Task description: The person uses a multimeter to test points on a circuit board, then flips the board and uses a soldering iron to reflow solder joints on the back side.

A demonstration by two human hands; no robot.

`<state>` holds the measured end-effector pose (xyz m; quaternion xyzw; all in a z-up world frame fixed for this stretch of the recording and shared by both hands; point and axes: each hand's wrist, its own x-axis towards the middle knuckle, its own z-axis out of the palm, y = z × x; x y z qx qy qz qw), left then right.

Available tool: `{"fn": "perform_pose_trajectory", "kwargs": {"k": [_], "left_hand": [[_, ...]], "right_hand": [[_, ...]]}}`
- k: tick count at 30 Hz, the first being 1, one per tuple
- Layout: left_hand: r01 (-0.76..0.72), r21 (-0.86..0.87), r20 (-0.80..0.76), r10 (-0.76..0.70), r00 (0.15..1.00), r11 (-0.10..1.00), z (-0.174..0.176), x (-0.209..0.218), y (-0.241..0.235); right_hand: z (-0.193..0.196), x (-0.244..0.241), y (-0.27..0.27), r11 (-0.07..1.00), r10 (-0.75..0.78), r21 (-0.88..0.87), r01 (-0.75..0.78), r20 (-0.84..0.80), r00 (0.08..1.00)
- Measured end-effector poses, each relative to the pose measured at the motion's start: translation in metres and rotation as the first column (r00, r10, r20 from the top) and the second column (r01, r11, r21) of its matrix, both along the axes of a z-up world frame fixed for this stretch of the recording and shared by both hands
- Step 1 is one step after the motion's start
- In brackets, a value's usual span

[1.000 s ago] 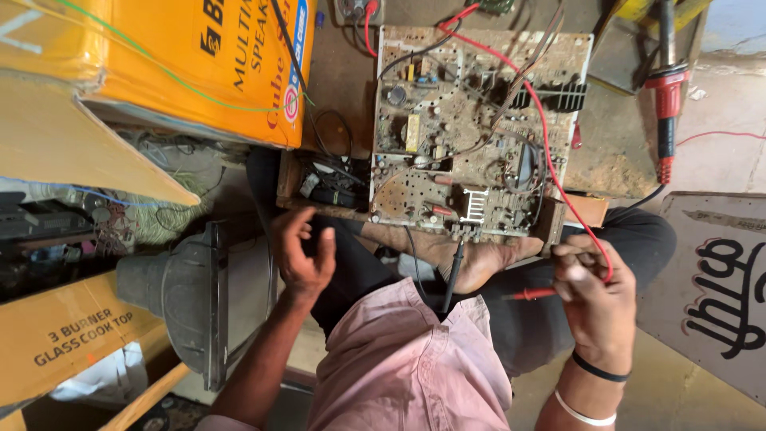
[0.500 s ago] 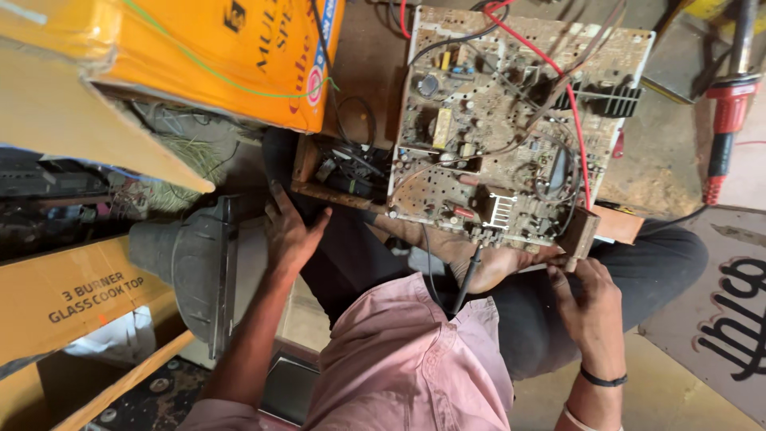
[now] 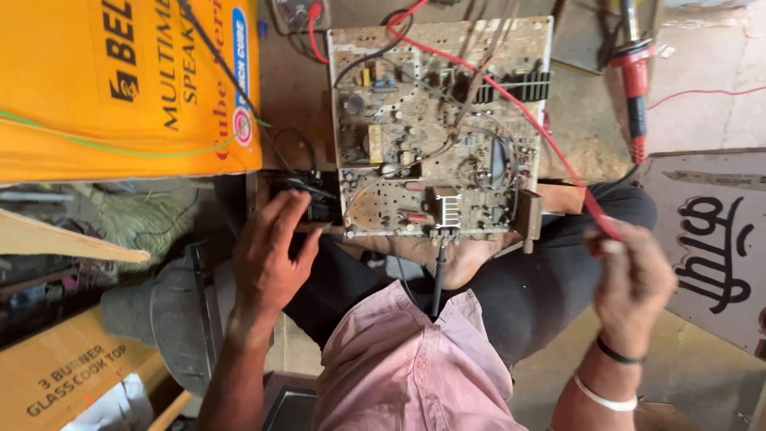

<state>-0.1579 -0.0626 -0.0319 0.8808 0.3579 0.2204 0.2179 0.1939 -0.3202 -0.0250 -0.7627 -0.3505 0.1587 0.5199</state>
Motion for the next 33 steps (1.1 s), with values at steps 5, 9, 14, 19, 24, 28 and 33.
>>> {"fn": "perform_pose_trajectory", "kwargs": {"k": [5, 9, 14, 19, 24, 28, 33], "left_hand": [[0.184, 0.387, -0.072, -0.169, 0.983, 0.904, -0.004, 0.033, 0.017], [0.329, 0.378, -0.154, -0.291, 0.944, 0.866, 0.006, 0.043, 0.030], [0.369, 0.093, 0.102, -0.377, 0.920, 0.925, 0.031, 0.029, 0.048], [0.345, -0.287, 0.701, -0.049, 0.711, 0.894, 0.029, 0.037, 0.071], [0.241, -0.286, 0.900, 0.175, 0.399, 0.927, 0.023, 0.083, 0.068], [0.129, -0.259, 0.917, 0.202, 0.343, 0.957, 0.035, 0.106, 0.069], [0.146, -0.285, 0.930, 0.236, 0.283, 0.947, 0.068, 0.132, 0.077]], "right_hand": [[0.003, -0.007, 0.049, 0.957, 0.264, -0.225, -0.185, 0.403, 0.876], [0.021, 0.007, 0.063, 0.905, 0.421, -0.280, -0.321, 0.480, 0.770], [0.039, 0.033, 0.059, 0.878, 0.475, -0.242, -0.414, 0.315, 0.822], [0.032, 0.040, 0.057, 0.937, 0.314, 0.111, -0.333, 0.158, 0.936], [0.022, 0.043, 0.094, 0.921, 0.100, 0.349, -0.170, 0.209, 0.973], [0.033, 0.042, 0.120, 0.892, 0.074, 0.431, -0.132, 0.149, 0.986], [0.059, 0.032, 0.146, 0.828, 0.145, 0.554, -0.089, -0.058, 0.988]]}}
